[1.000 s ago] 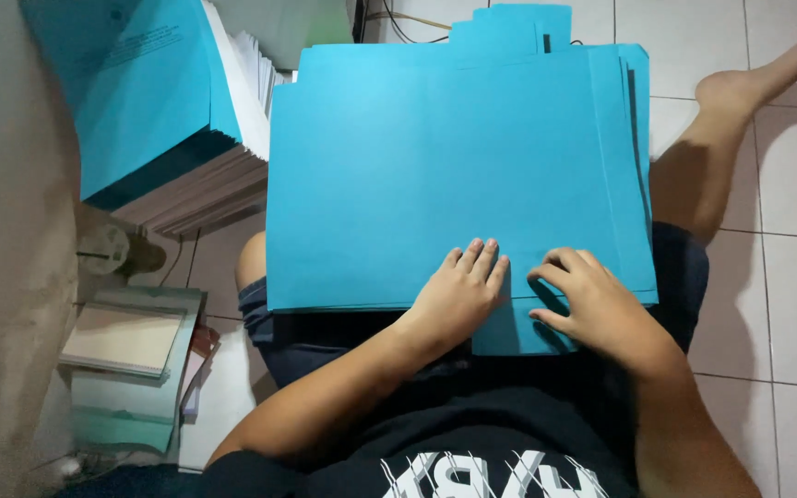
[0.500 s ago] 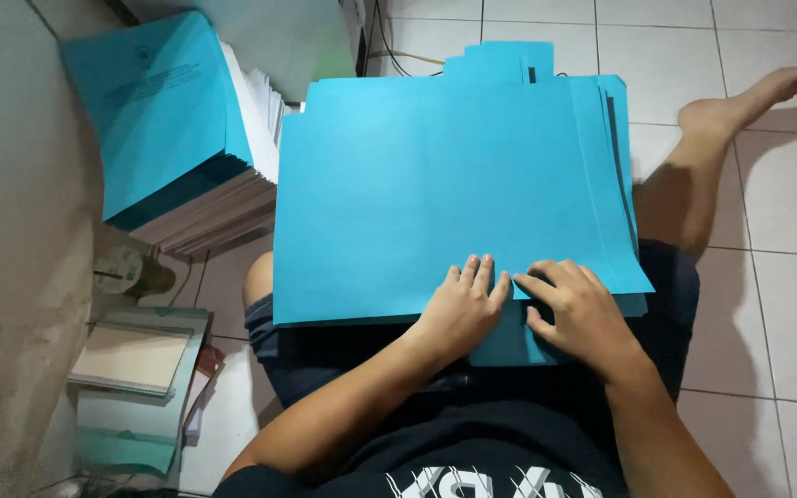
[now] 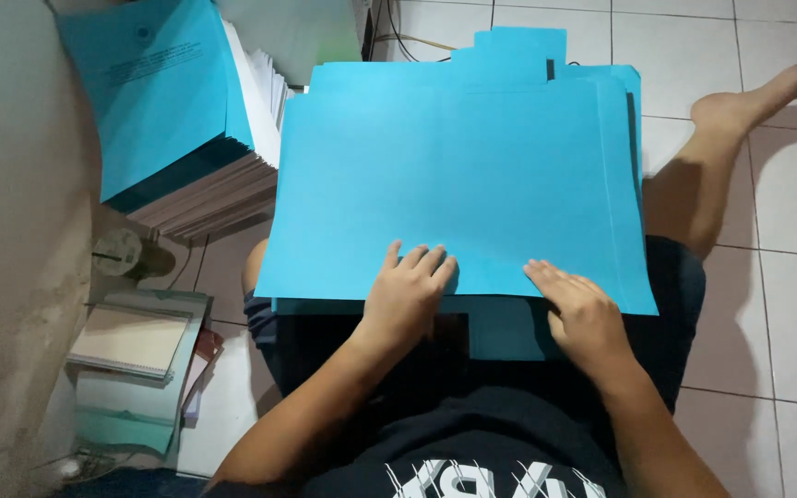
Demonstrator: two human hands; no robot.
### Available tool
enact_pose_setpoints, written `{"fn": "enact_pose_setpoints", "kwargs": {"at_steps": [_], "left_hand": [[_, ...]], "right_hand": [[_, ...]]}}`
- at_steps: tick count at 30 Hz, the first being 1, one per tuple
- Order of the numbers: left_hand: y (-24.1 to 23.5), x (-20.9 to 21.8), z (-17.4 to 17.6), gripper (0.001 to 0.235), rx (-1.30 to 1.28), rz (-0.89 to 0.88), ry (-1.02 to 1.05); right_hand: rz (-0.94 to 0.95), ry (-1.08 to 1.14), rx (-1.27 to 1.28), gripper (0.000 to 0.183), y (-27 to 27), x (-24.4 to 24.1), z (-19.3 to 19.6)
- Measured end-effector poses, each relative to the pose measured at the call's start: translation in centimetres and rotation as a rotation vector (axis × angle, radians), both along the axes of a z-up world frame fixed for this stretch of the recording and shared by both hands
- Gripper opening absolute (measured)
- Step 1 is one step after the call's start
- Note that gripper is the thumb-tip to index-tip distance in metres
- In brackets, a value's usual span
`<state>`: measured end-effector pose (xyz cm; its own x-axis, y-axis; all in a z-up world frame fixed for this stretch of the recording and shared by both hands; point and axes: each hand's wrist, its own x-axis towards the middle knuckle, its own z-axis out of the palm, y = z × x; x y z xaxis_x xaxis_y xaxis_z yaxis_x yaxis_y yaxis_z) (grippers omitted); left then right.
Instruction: The person sits on the floor and repeatedly picks up stacks of blue paper, aligns them, and places them onto a larger pile. The person uses both hands to smooth and organize the papers throughout the process.
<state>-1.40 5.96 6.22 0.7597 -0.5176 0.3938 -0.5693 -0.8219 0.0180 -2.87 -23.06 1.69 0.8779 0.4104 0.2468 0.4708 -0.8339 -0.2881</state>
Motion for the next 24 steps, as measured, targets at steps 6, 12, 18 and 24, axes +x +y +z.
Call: {"fn": "enact_pose_setpoints", "kwargs": {"at_steps": [6, 12, 18, 24], "left_hand": [[-0.1, 0.4, -1.8, 0.041, -0.034, 0.008, -0.036], [-2.5, 0.3, 1.2, 0.047, -0.011, 0.247, -0.225], [-4.8, -0.1, -4.4, 0.059, 0.013, 0.049, 0.039], [-3.5, 0.0, -4.9, 0.062, -0.014, 0.042, 0.061]], "right_hand": [[0.008, 0.027, 0.104, 0.060, 5.5, 1.0, -1.2], [0.022, 0.118, 0.186, 0.064, 6.3, 1.5, -0.6], [0.127, 0.241, 0.233, 0.048, 3.7, 1.4, 1.9], [-0.273, 0.302, 1.012, 0.066, -3.3, 0.7, 2.0]]}}
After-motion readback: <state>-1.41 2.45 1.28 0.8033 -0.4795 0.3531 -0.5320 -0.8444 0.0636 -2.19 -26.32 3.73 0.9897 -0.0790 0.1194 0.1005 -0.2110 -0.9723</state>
